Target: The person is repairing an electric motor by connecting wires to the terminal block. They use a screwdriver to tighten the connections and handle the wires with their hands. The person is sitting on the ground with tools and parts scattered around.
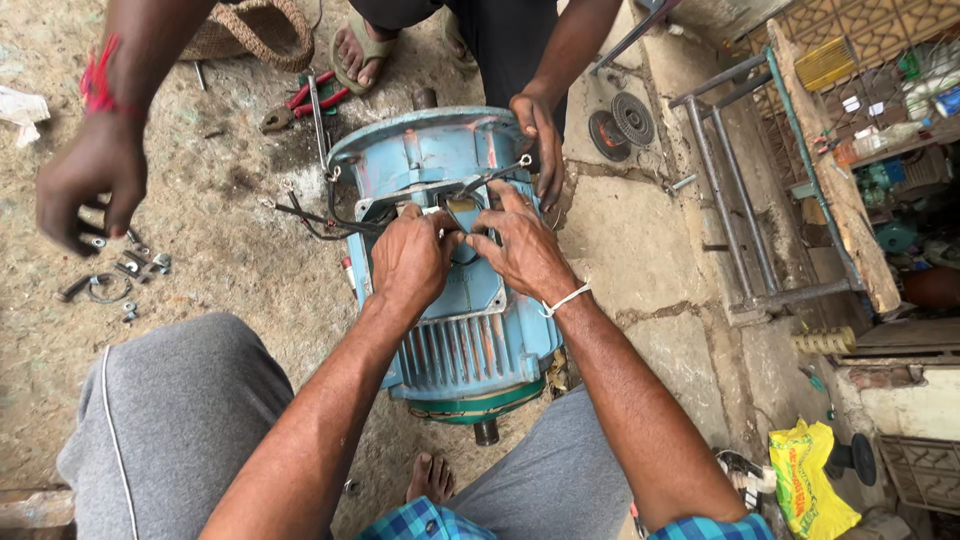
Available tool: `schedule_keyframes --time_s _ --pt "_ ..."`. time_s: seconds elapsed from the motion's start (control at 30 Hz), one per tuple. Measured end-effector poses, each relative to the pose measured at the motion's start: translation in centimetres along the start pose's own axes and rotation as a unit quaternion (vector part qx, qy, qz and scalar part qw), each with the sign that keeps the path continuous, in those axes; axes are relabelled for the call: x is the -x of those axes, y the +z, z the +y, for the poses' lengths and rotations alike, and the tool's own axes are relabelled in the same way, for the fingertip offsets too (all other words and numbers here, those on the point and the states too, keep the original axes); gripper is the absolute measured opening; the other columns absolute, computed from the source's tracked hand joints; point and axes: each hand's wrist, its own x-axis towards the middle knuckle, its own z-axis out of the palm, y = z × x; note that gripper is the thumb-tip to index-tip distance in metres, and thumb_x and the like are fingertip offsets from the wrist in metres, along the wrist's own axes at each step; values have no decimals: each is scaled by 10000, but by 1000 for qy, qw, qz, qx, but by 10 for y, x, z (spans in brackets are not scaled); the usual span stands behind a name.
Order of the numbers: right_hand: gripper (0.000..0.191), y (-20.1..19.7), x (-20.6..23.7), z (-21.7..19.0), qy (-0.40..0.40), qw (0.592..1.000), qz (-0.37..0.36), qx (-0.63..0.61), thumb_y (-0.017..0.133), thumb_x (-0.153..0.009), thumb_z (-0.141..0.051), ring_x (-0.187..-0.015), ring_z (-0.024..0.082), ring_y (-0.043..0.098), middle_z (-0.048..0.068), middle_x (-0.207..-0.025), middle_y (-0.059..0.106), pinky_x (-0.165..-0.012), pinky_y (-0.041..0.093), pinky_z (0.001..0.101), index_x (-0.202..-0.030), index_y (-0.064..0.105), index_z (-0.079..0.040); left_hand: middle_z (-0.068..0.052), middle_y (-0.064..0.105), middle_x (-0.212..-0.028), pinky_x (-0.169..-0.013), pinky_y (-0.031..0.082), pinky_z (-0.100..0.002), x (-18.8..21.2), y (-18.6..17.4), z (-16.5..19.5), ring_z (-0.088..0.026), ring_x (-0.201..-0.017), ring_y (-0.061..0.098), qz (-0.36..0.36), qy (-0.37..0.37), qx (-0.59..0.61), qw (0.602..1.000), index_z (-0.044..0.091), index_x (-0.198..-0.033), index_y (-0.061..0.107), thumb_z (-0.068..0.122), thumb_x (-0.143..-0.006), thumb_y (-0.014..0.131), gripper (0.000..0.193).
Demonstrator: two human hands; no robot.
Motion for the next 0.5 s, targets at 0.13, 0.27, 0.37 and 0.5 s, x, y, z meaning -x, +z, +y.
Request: schedule_keyframes --time_s 0.13,0.27,0.37,0.5 --pt "263 9 6 4 6 999 23 -24 802 -887 -225 -1307 426 555 256 -1465 524 -1070 467 475 -1017 741 -4 -195 665 -980 -723 538 -521 4 10 -8 -400 -866 680 39 35 10 999 121 -982 781 264 -897 757 168" --pt "235 10 8 1 26 999 25 -12 828 -888 -214 -1268 427 586 243 -1462 533 -1048 494 472 -946 723 -11 -202 663 -970 -719 538 -526 8 19 -11 -404 -861 681 67 15 26 997 76 -924 764 268 -876 783 198" --pt "207 14 5 -7 30 999 38 18 822 -857 -164 -1234 412 604 226 -1439 531 -1006 512 492 -877 701 3 -189 668 -959 -725 535 -536 6 22 -10 -402 -859 683 83 0 27 996 75 -892 761 258 -842 803 195" --pt "235 22 3 -15 19 996 58 63 818 -848 -161 -1215 421 577 218 -1397 520 -979 497 518 -960 717 19 -190 661 -969 -718 536 -534 4 23 -9 -404 -848 680 95 -25 46 994 69 -886 758 236 -821 812 188"
